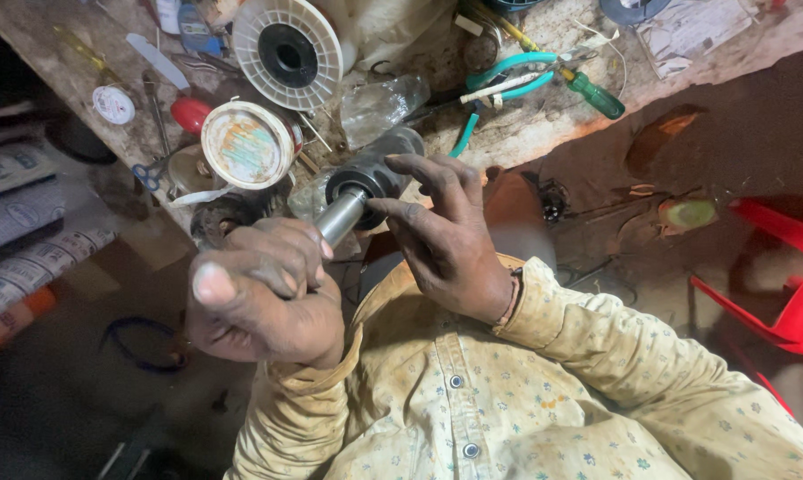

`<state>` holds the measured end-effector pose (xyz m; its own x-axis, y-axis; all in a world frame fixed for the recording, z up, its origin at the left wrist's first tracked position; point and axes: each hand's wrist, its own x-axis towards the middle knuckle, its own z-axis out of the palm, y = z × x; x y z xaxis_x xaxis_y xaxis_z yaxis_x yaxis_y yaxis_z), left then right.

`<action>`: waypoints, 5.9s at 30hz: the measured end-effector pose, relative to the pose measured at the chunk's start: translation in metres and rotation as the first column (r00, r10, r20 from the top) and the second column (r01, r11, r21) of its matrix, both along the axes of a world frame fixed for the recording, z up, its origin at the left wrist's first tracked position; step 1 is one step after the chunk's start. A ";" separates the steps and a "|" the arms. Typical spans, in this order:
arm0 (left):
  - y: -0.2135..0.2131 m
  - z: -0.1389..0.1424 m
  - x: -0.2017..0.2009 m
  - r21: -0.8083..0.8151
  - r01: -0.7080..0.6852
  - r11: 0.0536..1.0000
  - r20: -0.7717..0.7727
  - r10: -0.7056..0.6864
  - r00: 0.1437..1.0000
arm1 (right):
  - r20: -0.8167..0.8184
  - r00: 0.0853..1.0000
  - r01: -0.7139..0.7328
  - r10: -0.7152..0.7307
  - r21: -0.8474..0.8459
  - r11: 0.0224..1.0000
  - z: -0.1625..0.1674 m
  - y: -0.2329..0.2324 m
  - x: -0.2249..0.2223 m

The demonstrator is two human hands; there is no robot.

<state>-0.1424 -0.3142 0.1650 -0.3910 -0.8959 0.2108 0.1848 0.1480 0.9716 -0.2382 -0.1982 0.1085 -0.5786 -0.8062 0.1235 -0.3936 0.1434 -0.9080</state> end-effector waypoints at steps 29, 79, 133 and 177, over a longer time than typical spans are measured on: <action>0.007 0.006 0.017 0.015 0.088 0.996 -0.043 -0.087 0.995 | -0.340 0.747 -0.543 0.571 0.184 0.819 0.028 -0.054 -0.064; -0.003 0.058 -0.066 -0.006 0.339 0.941 0.501 -0.291 0.815 | 0.978 0.132 0.072 0.163 -0.173 0.982 0.058 -0.008 -0.110; -0.001 0.040 -0.053 0.231 0.054 0.972 0.134 -0.087 0.987 | 0.247 0.969 0.036 0.001 -0.144 0.989 0.022 -0.017 -0.086; 0.026 0.020 -0.036 0.124 0.081 0.989 0.259 -0.111 0.960 | -0.291 0.948 -0.132 0.126 -0.002 0.991 -0.011 -0.002 -0.052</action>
<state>-0.1781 -0.2879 0.1849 -0.5044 -0.8634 -0.0103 -0.0725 0.0305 0.9969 -0.2904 -0.2005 0.0974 -0.4070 -0.8669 0.2879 -0.6539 0.0565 -0.7545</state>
